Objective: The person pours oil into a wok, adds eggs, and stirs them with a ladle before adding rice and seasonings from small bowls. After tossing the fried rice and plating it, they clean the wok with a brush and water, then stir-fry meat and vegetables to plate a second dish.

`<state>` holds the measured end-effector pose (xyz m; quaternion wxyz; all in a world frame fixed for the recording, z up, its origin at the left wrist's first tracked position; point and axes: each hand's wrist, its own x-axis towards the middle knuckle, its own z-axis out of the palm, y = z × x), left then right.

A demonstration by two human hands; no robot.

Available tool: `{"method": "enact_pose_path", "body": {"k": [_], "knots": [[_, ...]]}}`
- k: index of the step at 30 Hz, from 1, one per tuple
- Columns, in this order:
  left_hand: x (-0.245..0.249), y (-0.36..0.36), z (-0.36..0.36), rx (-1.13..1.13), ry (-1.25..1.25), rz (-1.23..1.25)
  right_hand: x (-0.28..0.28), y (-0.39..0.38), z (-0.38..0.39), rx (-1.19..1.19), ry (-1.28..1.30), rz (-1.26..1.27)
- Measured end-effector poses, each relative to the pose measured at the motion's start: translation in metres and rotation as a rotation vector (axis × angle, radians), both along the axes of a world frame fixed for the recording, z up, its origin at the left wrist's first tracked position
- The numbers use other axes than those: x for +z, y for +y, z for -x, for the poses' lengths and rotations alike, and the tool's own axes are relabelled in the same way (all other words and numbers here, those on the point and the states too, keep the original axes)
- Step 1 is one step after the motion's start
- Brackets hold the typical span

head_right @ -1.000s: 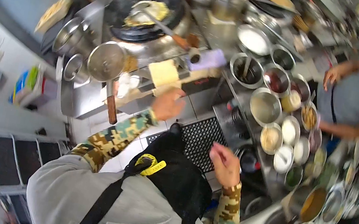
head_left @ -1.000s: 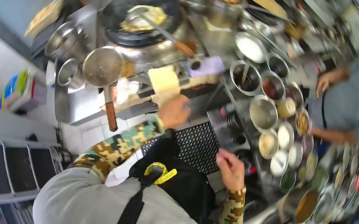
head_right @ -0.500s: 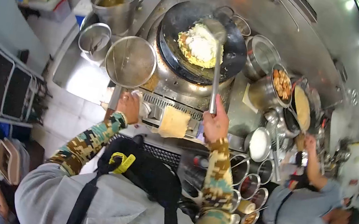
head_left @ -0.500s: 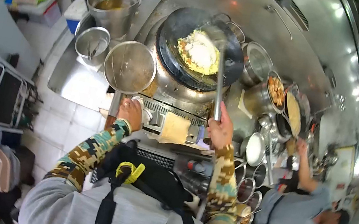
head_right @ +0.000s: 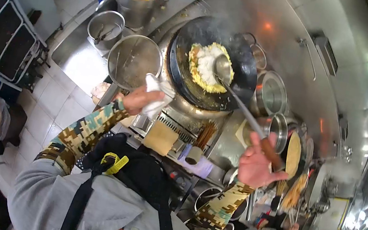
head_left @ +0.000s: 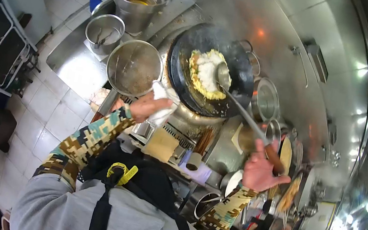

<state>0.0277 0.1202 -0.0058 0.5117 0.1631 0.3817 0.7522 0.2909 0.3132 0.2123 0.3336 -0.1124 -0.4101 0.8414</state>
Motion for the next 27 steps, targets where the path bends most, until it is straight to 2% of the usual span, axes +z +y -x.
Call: {"method": "enact_pose_path", "body": {"k": [2, 3, 4, 5, 6, 8, 10, 11, 12, 13, 15, 17, 18, 19, 21, 22, 23, 25, 27], "knots": [[0.001, 0.033, 0.01, -0.018, -0.098, 0.075, -0.003, 0.049, 0.016, -0.106, 0.002, -0.297], [0.0, 0.051, 0.014, -0.044, -0.13, 0.086, -0.001, 0.077, 0.043, -0.592, -0.423, -0.701], [0.004, 0.065, 0.019, -0.074, -0.138, 0.09, -0.006, 0.089, 0.076, -0.829, -0.254, -0.736], [0.032, 0.072, 0.017, -0.05, -0.119, 0.224, 0.0, 0.096, 0.115, -0.993, -0.001, -0.747], [0.058, 0.074, 0.012, -0.03, -0.102, 0.353, -0.005, 0.113, 0.14, -0.918, 0.045, -0.964], [0.05, 0.096, 0.013, -0.067, -0.132, 0.5, 0.025, 0.117, 0.198, -0.798, -0.009, -0.454], [0.041, 0.115, 0.013, -0.063, -0.169, 0.731, 0.092, 0.077, 0.201, -0.825, 0.031, -0.509], [0.007, 0.126, 0.022, -0.118, -0.16, 0.666, 0.117, 0.064, 0.187, -0.765, 0.136, -0.516], [0.009, 0.128, 0.023, -0.184, -0.298, 0.664, 0.124, 0.051, 0.167, -0.698, 0.217, -0.522], [0.014, 0.126, 0.02, -0.187, -0.35, 0.645, 0.121, 0.04, 0.16, -0.619, 0.339, -0.644], [0.009, 0.128, 0.017, -0.146, -0.38, 0.532, 0.091, 0.064, 0.173, -0.594, 0.125, -0.592], [0.002, 0.134, 0.018, -0.198, -0.4, 0.566, 0.063, 0.103, 0.21, -0.56, -0.042, -0.547], [0.006, 0.135, 0.02, -0.202, -0.42, 0.599, 0.069, 0.105, 0.226, -0.528, -0.112, -0.527], [0.005, 0.128, 0.015, -0.118, -0.315, 0.482, 0.089, 0.118, 0.218, -0.588, -0.105, -0.562], [0.007, 0.134, 0.023, -0.188, -0.347, 0.522, 0.111, 0.132, 0.21, -0.609, 0.089, -0.522], [0.005, 0.136, 0.02, -0.233, -0.371, 0.549, 0.111, 0.137, 0.204, -0.623, 0.172, -0.5], [-0.005, 0.139, 0.02, -0.205, -0.337, 0.519, 0.088, 0.151, 0.221, -0.76, 0.086, -0.526], [0.002, 0.143, 0.022, -0.141, -0.327, 0.546, 0.033, 0.173, 0.249, -0.714, -0.12, -0.405], [-0.003, 0.142, 0.014, -0.074, -0.245, 0.539, 0.041, 0.158, 0.244, -0.514, -0.119, -0.461]]}}
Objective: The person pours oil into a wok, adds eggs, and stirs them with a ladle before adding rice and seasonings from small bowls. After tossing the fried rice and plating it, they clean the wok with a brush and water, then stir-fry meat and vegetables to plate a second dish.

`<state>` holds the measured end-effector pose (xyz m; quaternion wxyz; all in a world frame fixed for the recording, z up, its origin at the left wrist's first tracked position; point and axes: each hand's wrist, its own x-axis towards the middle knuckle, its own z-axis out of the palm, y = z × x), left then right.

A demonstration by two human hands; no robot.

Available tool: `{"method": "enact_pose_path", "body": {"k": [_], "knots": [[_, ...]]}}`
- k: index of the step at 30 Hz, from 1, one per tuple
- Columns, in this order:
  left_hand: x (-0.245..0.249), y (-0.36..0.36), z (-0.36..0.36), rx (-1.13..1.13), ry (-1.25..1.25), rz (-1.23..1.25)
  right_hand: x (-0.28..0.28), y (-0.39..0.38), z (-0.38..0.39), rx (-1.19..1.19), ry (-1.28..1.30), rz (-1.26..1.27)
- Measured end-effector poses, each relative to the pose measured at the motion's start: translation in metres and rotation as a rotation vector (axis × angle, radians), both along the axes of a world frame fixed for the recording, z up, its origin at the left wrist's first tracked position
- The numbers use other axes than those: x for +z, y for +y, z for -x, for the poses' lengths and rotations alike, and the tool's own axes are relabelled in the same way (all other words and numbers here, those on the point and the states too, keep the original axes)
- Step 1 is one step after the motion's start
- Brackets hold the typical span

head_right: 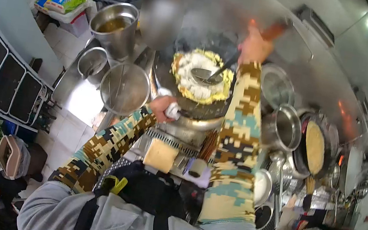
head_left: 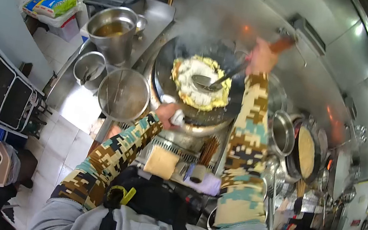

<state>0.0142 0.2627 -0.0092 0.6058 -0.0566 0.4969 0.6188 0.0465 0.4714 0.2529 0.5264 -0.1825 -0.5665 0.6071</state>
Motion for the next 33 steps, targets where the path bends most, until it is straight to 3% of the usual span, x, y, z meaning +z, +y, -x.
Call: {"method": "enact_pose_path", "body": {"k": [2, 4, 5, 6, 7, 8, 9, 10, 11, 12, 13, 15, 16, 17, 18, 19, 20, 22, 23, 24, 26, 27, 28, 31, 33], "knots": [[-0.037, -0.012, -0.031, -0.019, 0.213, -0.084, 0.033, -0.041, -0.024, 0.015, -0.032, -0.137], [0.044, -0.039, -0.049, 0.042, -0.206, 0.013, 0.075, -0.058, -0.04, -0.069, -0.098, -0.187], [0.098, -0.059, -0.073, 0.137, -0.081, -0.05, 0.082, -0.052, -0.044, -0.017, -0.037, -0.264], [0.101, -0.057, -0.072, 0.097, -0.072, -0.1, 0.083, -0.045, -0.056, 0.029, 0.019, -0.335], [0.1, -0.056, -0.07, 0.055, -0.072, -0.143, 0.082, -0.049, -0.07, 0.074, 0.066, -0.398], [0.092, -0.049, -0.069, 0.15, -0.095, -0.146, 0.084, -0.117, -0.056, -0.209, 0.017, -0.044], [0.084, -0.041, -0.068, 0.244, -0.114, -0.153, 0.049, -0.109, -0.032, -0.305, -0.029, -0.109], [0.036, -0.041, -0.072, 0.216, -0.047, -0.084, 0.018, -0.09, -0.007, -0.397, -0.074, -0.178], [-0.003, -0.041, -0.074, 0.191, 0.025, -0.024, 0.022, -0.079, -0.004, -0.319, -0.07, -0.152], [0.003, -0.063, -0.093, 0.211, 0.048, -0.175, 0.031, -0.064, -0.006, -0.233, -0.069, -0.131], [-0.02, -0.085, -0.104, 0.178, -0.235, -0.27, 0.037, -0.057, -0.013, -0.144, -0.083, -0.102], [-0.012, -0.107, -0.117, 0.151, -0.202, -0.16, 0.091, -0.079, -0.033, -0.137, 0.034, -0.046], [-0.002, -0.11, -0.113, 0.123, -0.155, -0.164, 0.113, -0.088, -0.053, -0.126, 0.028, -0.147], [0.015, -0.119, -0.113, 0.064, -0.079, -0.247, 0.117, -0.095, -0.067, -0.117, 0.008, -0.232], [0.03, -0.102, -0.089, -0.329, 0.498, -0.442, 0.102, -0.101, -0.061, -0.082, -0.004, -0.244], [0.045, -0.085, -0.066, -0.487, 1.124, -0.623, 0.083, -0.11, -0.054, -0.05, -0.007, -0.257], [0.036, -0.073, -0.061, -0.329, 0.991, -0.629, 0.066, -0.115, -0.05, -0.02, -0.003, -0.274], [0.011, -0.067, -0.085, 0.033, 0.38, -0.4, 0.021, -0.046, -0.011, -0.04, 0.126, -0.234], [-0.003, -0.078, -0.113, 0.219, -0.12, -0.149, 0.009, -0.021, 0.002, -0.053, 0.186, -0.213], [0.0, -0.09, -0.121, 0.135, -0.188, 0.101, 0.057, -0.062, -0.021, -0.095, -0.023, -0.085], [0.046, -0.112, -0.131, 0.23, -0.143, -0.052, 0.106, -0.107, -0.059, 0.002, 0.019, -0.069], [0.068, -0.123, -0.136, 0.276, -0.125, -0.132, 0.117, -0.109, -0.065, -0.058, 0.084, -0.178], [0.068, -0.107, -0.125, 0.152, -0.011, -0.006, 0.11, -0.113, -0.065, -0.082, 0.074, -0.226], [0.118, -0.062, -0.079, 0.223, -0.223, -0.188, 0.067, -0.142, -0.049, -0.083, -0.047, -0.291], [0.061, -0.054, -0.093, 0.301, -0.133, -0.132, 0.015, -0.091, -0.006, -0.303, 0.067, -0.261]]}}
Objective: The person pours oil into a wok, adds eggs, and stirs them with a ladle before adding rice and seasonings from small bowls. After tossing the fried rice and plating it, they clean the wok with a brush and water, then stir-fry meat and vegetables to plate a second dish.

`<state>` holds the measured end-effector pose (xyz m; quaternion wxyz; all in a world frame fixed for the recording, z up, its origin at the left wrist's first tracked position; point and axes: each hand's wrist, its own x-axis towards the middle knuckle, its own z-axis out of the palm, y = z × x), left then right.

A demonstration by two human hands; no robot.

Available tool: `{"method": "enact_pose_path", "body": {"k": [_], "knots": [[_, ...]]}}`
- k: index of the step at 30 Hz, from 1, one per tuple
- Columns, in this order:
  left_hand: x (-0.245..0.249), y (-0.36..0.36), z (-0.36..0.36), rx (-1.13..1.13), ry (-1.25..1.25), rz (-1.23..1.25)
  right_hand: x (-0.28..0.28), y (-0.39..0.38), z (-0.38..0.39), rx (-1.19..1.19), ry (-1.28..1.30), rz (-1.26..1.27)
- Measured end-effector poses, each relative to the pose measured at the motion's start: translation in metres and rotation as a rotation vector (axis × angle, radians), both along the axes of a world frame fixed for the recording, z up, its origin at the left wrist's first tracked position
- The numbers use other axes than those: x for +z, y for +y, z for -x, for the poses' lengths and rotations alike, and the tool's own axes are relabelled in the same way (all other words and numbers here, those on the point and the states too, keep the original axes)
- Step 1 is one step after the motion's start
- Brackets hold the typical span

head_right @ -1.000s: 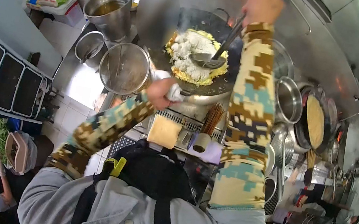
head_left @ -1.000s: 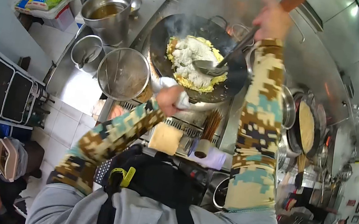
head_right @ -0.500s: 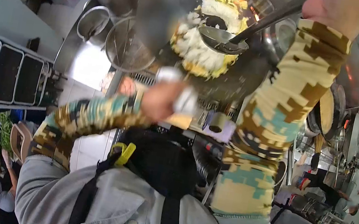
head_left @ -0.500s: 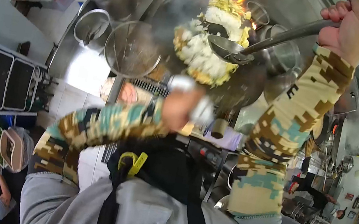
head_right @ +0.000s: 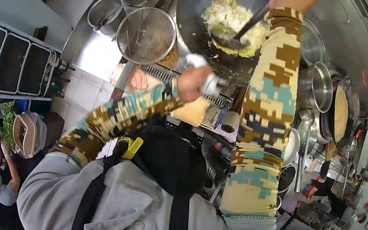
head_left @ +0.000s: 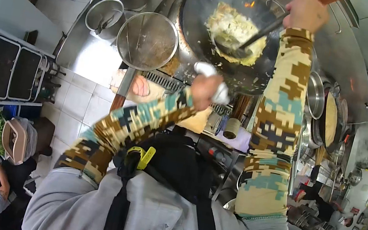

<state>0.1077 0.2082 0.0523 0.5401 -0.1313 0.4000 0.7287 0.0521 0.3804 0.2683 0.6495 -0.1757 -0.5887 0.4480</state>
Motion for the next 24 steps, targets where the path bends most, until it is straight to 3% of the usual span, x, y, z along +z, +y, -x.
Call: {"method": "enact_pose_path", "body": {"k": [2, 4, 6, 7, 8, 10, 12, 14, 16, 19, 21, 22, 24], "knots": [[-0.053, -0.019, -0.018, -0.092, 0.018, -0.053, 0.003, 0.021, -0.007, 0.017, -0.011, 0.075], [-0.053, -0.039, -0.032, 0.012, 0.177, -0.117, 0.022, 0.029, -0.028, 0.187, -0.102, 0.186], [-0.003, -0.036, -0.019, -0.016, 0.182, 0.046, 0.025, 0.034, -0.035, 0.412, -0.208, 0.316], [-0.014, -0.026, 0.003, -0.191, 0.458, 0.197, 0.022, 0.035, -0.029, 0.45, -0.279, 0.259], [-0.009, 0.002, 0.017, 0.044, 0.126, 0.101, 0.024, 0.055, -0.024, 0.398, -0.224, 0.175], [-0.033, 0.028, 0.043, 0.031, 0.184, 0.038, 0.05, 0.086, -0.038, 0.281, -0.118, 0.042], [-0.025, 0.044, 0.051, 0.093, 0.158, -0.028, 0.044, 0.02, -0.072, 0.204, -0.071, 0.023], [-0.051, 0.065, 0.062, 0.057, 0.19, 0.05, -0.001, -0.009, -0.058, 0.166, -0.117, 0.011], [-0.069, 0.068, 0.053, 0.014, 0.224, 0.069, -0.044, 0.023, -0.008, 0.123, -0.205, 0.01], [-0.049, 0.055, 0.054, 0.071, 0.309, -0.033, 0.032, 0.049, 0.008, -0.032, -0.515, 0.071], [-0.034, 0.056, 0.062, 0.047, 0.291, 0.104, 0.041, -0.017, 0.01, 0.186, -0.129, 0.249], [-0.035, 0.055, 0.055, 0.02, 0.273, 0.177, 0.013, 0.006, 0.02, 0.242, -0.15, 0.153], [-0.039, 0.054, 0.046, 0.063, 0.249, 0.099, -0.043, 0.052, 0.04, 0.361, -0.177, -0.038]]}}
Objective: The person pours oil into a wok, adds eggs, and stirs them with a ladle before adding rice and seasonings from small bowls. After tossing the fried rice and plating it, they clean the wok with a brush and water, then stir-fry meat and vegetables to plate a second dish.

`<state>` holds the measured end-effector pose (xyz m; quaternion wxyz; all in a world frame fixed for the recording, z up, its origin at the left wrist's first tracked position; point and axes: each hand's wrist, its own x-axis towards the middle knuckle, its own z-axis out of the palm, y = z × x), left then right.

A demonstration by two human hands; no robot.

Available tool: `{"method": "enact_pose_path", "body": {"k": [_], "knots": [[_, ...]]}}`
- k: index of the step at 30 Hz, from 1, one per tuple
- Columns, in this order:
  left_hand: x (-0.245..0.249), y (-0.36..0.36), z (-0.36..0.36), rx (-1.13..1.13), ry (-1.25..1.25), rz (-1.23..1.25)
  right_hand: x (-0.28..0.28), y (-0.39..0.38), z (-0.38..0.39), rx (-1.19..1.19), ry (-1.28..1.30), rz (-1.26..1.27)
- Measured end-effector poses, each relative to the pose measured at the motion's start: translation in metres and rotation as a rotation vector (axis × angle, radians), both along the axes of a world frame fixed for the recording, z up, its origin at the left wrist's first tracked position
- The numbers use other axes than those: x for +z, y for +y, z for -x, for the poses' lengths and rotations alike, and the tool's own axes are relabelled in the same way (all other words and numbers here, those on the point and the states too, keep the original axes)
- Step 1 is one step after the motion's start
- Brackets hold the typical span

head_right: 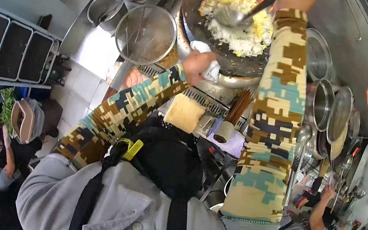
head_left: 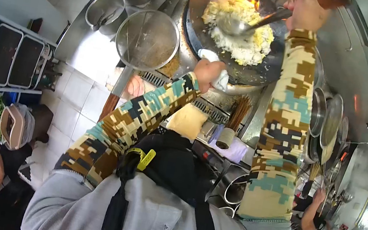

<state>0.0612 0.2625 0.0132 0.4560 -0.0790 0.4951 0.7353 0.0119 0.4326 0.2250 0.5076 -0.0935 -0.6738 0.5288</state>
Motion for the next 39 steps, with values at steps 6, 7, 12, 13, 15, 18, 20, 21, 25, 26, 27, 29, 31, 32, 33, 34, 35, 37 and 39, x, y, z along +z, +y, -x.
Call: {"method": "enact_pose_path", "body": {"k": [6, 7, 12, 13, 15, 18, 20, 21, 25, 26, 27, 29, 31, 32, 33, 34, 35, 37, 39], "knots": [[-0.035, 0.024, 0.039, -0.098, -0.134, -0.014, 0.001, 0.057, -0.003, -0.275, -0.092, 0.025], [-0.045, 0.023, 0.032, -0.16, -0.175, 0.033, -0.013, 0.063, -0.018, -0.315, -0.107, 0.019], [-0.009, -0.02, -0.016, -0.08, -0.098, -0.004, 0.066, 0.01, -0.039, -0.272, 0.04, 0.192], [0.045, -0.042, -0.026, -0.091, -0.133, 0.071, 0.089, 0.004, -0.053, -0.234, 0.087, 0.183], [0.041, -0.056, -0.013, -0.344, 0.517, -0.306, 0.11, -0.028, -0.084, -0.163, 0.137, 0.113], [0.016, -0.048, -0.002, -0.507, 0.699, -0.107, 0.071, -0.073, -0.067, -0.221, 0.073, 0.142], [-0.018, -0.055, -0.023, -0.39, 0.513, 0.091, 0.054, -0.067, -0.036, -0.346, 0.014, 0.128], [-0.033, -0.065, -0.04, -0.334, 0.403, 0.198, 0.067, -0.048, -0.033, -0.323, 0.045, 0.147], [0.049, -0.134, -0.076, -0.288, -0.06, -0.034, 0.138, -0.011, -0.079, -0.264, 0.144, 0.168], [0.092, -0.121, -0.061, -0.389, 0.022, 0.322, 0.136, -0.042, -0.092, -0.21, 0.131, 0.17], [0.038, -0.089, -0.037, -0.467, 0.501, 0.059, 0.13, -0.087, -0.107, -0.155, 0.113, 0.176], [0.006, -0.058, -0.017, -0.434, 0.522, -0.112, 0.086, -0.095, -0.065, -0.418, 0.109, 0.073], [-0.016, -0.057, -0.032, -0.257, 0.194, -0.04, 0.041, -0.083, -0.031, -0.6, 0.078, -0.009], [-0.021, -0.063, -0.045, -0.205, -0.015, 0.06, 0.052, -0.06, -0.03, -0.5, 0.088, 0.046], [-0.01, -0.076, -0.057, -0.188, -0.165, 0.147, 0.071, -0.027, -0.039, -0.4, 0.092, 0.102], [0.014, -0.095, -0.067, -0.184, -0.132, 0.161, 0.085, -0.006, -0.048, -0.303, 0.079, 0.166], [0.039, -0.114, -0.076, -0.18, -0.099, 0.176, 0.108, -0.013, -0.069, -0.161, 0.076, 0.141], [0.068, -0.124, -0.067, -0.37, 0.083, 0.19, 0.131, -0.052, -0.107, -0.032, 0.061, 0.086], [0.064, -0.097, -0.04, -0.52, 0.247, 0.206, 0.116, -0.082, -0.102, -0.122, 0.049, 0.04]]}}
